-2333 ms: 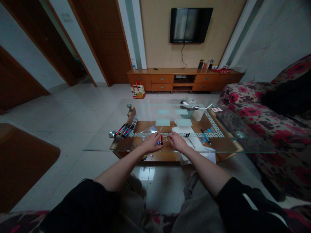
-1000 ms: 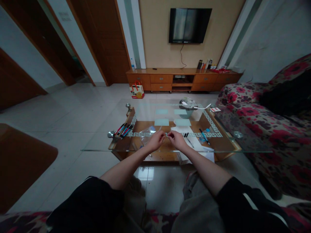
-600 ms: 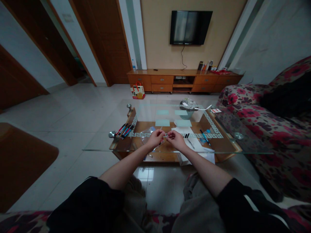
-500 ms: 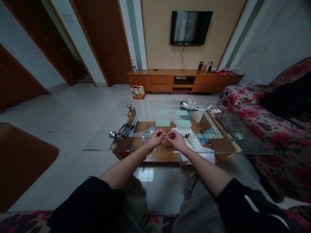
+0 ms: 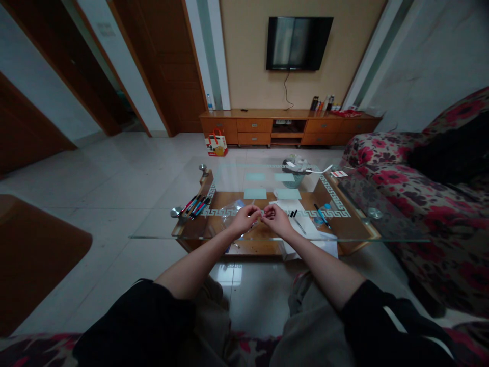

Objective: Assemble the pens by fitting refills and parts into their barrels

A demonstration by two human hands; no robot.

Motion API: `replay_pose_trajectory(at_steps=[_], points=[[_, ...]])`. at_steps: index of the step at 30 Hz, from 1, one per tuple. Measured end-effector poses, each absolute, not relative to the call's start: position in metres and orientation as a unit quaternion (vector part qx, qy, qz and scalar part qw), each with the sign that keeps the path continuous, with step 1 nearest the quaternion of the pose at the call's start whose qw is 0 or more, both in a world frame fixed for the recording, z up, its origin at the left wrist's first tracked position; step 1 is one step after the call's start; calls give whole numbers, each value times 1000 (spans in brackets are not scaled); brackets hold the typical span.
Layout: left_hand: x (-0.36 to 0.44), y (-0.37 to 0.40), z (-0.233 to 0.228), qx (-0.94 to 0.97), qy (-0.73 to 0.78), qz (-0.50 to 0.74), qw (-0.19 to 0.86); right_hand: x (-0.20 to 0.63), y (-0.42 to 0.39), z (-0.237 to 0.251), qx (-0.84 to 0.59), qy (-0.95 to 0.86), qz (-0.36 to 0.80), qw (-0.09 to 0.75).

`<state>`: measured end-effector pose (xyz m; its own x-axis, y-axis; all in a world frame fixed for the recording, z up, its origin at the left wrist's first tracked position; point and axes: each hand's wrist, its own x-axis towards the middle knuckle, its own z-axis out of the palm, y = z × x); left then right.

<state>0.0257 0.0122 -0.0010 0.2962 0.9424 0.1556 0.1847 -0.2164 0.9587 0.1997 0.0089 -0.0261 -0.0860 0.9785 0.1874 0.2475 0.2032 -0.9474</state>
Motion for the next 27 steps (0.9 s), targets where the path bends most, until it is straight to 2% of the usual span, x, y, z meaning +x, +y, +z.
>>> replay_pose_trajectory(at_steps=[10, 17, 27], points=[[23, 13, -1, 670, 434, 412, 440, 199, 10, -22, -488, -592, 396, 505], [22, 14, -6, 647, 443, 411, 465, 199, 10, -12, -466, -500, 484, 546], [27, 11, -2, 645, 435, 396, 488, 200, 9, -11, -464, -477, 524, 531]])
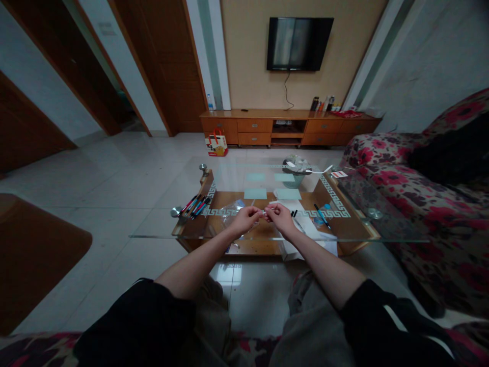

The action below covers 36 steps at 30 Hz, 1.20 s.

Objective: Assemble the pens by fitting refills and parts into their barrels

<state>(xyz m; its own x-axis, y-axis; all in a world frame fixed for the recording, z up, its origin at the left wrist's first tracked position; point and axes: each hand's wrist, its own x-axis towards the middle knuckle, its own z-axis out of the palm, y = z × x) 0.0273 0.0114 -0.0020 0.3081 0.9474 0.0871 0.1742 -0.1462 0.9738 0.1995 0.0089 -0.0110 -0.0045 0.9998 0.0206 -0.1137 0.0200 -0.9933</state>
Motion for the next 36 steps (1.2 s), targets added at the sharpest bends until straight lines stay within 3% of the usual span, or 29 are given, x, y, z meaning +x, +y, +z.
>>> replay_pose_trajectory(at_steps=[11, 25, 36], points=[[29, 13, -4, 616, 430, 430, 501, 198, 5, -9, -450, -512, 536, 498], [22, 11, -3, 653, 428, 404, 476, 198, 7, -13, -452, -567, 469, 503], [23, 11, 0, 639, 436, 408, 485, 196, 4, -10, -450, -556, 497, 492]])
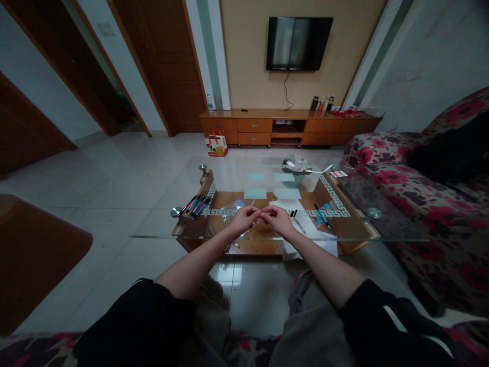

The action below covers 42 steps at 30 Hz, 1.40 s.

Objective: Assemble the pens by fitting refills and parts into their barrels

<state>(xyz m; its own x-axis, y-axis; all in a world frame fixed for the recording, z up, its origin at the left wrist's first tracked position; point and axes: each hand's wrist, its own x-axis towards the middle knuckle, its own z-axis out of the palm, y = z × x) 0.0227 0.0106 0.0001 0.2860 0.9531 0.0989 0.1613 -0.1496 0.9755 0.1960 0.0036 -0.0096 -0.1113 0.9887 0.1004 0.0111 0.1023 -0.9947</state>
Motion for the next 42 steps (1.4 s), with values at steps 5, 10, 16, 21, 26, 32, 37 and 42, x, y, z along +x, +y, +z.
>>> replay_pose_trajectory(at_steps=[5, 10, 16, 21, 26, 32, 37, 42], points=[[22, 10, 2, 641, 433, 407, 485, 197, 1, -9, -462, -546, 508, 480], [22, 9, 2, 655, 414, 398, 492, 198, 2, -9, -468, -503, 543, 483], [20, 13, -5, 711, 416, 378, 422, 199, 5, -12, -485, -475, 561, 474], [19, 18, -16, 702, 484, 362, 375, 200, 8, -15, -517, -479, 530, 472], [6, 23, -25, 723, 562, 313, 252, 203, 11, -21, -524, -506, 479, 490], [0, 23, -29, 749, 566, 260, 227, 204, 12, -23, -539, -545, 422, 484], [3, 24, -32, 745, 552, 295, 232, 204, 10, -21, -525, -520, 457, 495], [5, 23, -27, 740, 539, 315, 252, 205, 10, -19, -526, -515, 450, 506]])
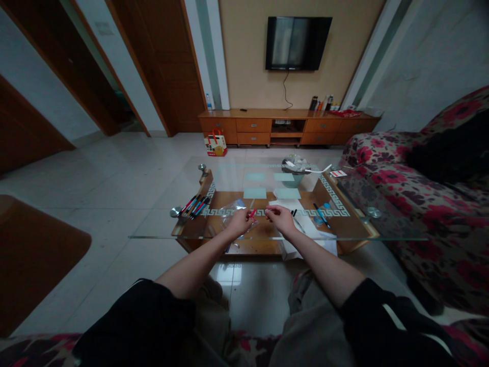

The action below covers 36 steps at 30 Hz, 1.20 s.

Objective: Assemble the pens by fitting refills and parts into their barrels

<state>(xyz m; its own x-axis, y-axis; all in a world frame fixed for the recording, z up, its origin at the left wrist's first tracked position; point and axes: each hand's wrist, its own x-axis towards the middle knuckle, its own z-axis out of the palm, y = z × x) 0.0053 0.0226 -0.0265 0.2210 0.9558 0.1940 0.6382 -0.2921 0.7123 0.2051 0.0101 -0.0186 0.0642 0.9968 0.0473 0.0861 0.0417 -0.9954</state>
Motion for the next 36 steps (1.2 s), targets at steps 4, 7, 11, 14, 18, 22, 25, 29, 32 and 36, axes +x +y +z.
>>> replay_pose_trajectory(at_steps=[4, 7, 11, 14, 18, 22, 25, 29, 32, 36], points=[[14, 18, -17, 712, 515, 335, 341, 205, 11, -15, -515, -502, 455, 524], [22, 13, -13, 666, 483, 348, 449, 205, 12, -13, -507, -499, 447, 542], [27, 8, -11, 633, 445, 350, 528, 206, 14, -12, -513, -505, 401, 566], [27, 6, -10, 633, 417, 342, 555, 208, 15, -13, -514, -505, 395, 570], [26, 6, -9, 640, 398, 343, 561, 207, 14, -13, -505, -510, 405, 566], [26, 7, -10, 637, 394, 347, 564, 205, 12, -11, -499, -520, 414, 556], [26, 6, -9, 634, 402, 342, 566, 205, 11, -10, -496, -532, 409, 551], [25, 6, -10, 639, 400, 345, 559, 206, 10, -10, -502, -555, 378, 545], [24, 7, -12, 641, 399, 355, 551, 206, 9, -8, -505, -577, 361, 532], [24, 9, -14, 642, 401, 360, 545, 207, 5, -1, -501, -636, 308, 499]])
